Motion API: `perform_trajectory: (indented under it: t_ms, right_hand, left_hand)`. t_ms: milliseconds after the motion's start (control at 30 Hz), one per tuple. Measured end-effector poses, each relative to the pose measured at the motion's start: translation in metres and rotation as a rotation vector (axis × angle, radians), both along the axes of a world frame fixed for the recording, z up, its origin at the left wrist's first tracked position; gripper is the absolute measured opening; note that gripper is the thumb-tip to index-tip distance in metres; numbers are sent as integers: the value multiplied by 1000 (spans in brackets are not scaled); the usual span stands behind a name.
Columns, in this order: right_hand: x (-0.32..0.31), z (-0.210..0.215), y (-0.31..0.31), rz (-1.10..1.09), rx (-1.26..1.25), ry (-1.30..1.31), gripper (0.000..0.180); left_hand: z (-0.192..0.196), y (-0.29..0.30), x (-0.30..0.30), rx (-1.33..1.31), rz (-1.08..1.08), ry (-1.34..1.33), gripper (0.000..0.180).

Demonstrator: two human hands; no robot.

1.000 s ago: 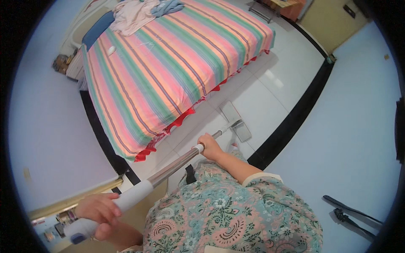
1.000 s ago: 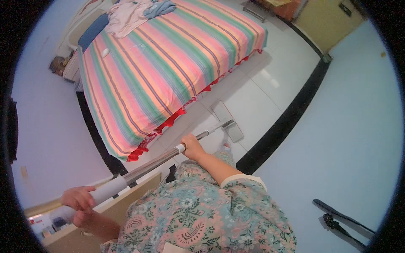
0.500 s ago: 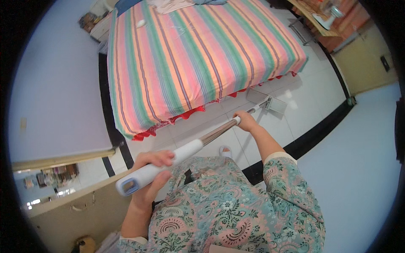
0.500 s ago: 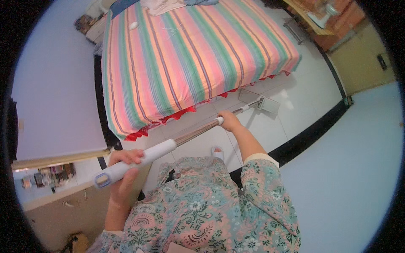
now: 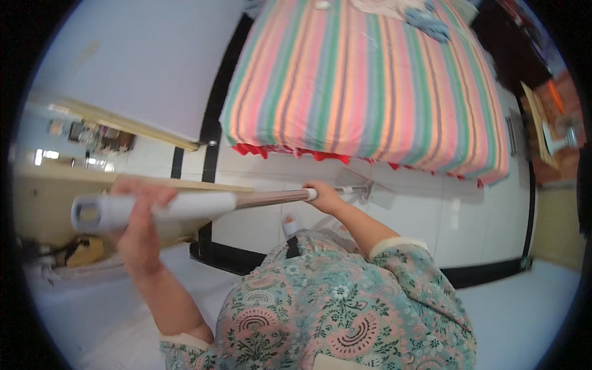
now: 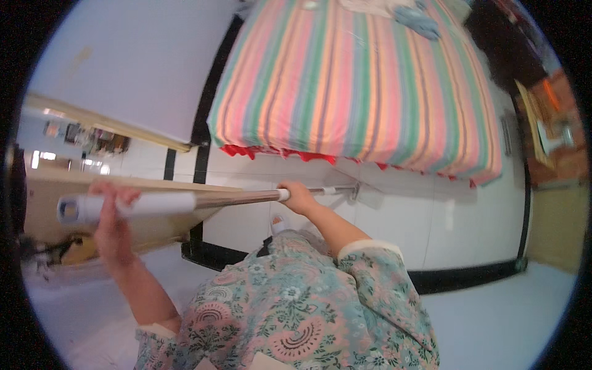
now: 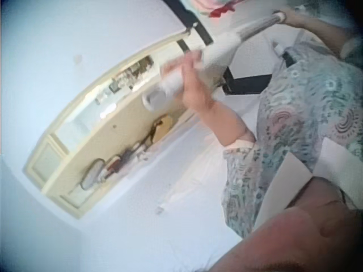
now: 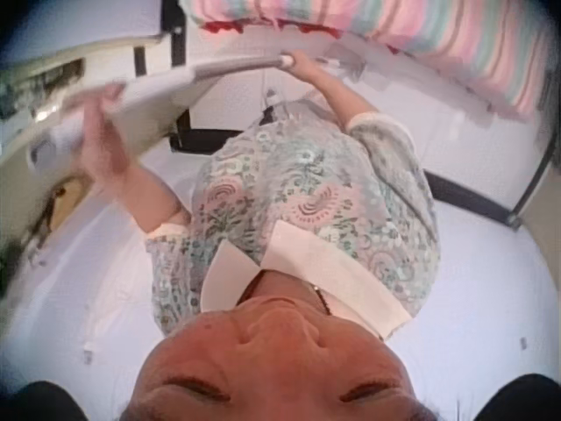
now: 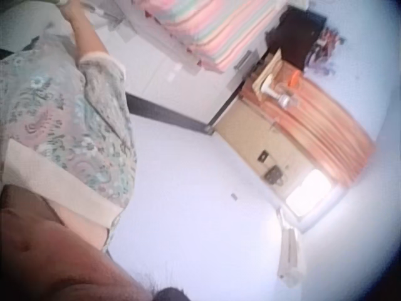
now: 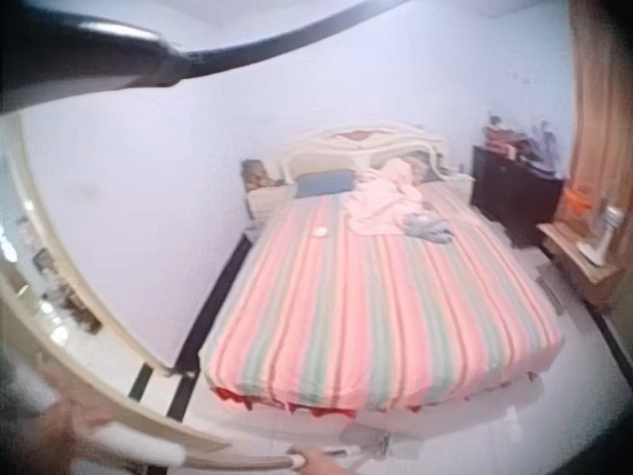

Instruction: The person mops the tiled floor in a bathroom and a bedroom using a flat mop. They briefly wet the mop head under a faucet in the bathroom before moving to the bedroom to clean around a bed and a small table.

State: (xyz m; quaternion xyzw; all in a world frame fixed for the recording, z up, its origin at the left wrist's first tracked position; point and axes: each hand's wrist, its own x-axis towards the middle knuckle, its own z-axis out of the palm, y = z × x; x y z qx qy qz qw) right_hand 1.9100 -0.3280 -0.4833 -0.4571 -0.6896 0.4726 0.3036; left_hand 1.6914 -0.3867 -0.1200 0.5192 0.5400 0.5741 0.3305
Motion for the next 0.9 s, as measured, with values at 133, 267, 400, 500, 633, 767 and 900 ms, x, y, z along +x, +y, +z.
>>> perform_trajectory:
  t_ms: [133,267,400,500,633,767,900]
  right_hand:
    - [-7,22,22,-215,140,99,32]
    - [-5,116,39,-334,54,227,17]
    - [-6,116,64,-462,81,282,20]
    - [-30,113,69,-366,112,148,15]
    - [-70,114,64,-353,45,174,16]
    - [-87,109,63,-266,-13,76,14]
    - [-89,100,73,-301,40,57,15]
  left_hand:
    - [-23,31,-37,-134,-319,158,53]
    - [-90,77,-117,-237,-255,774,37]
    - [-139,97,-221,-417,87,1349,27]
    - [-168,121,-287,-479,177,1773,24]
    - [-192,144,-318,-874,-18,2086,24]
    - [-205,142,-324,-1160,-151,1988,29]
    - [-205,134,-313,-1164,-185,1970,27]
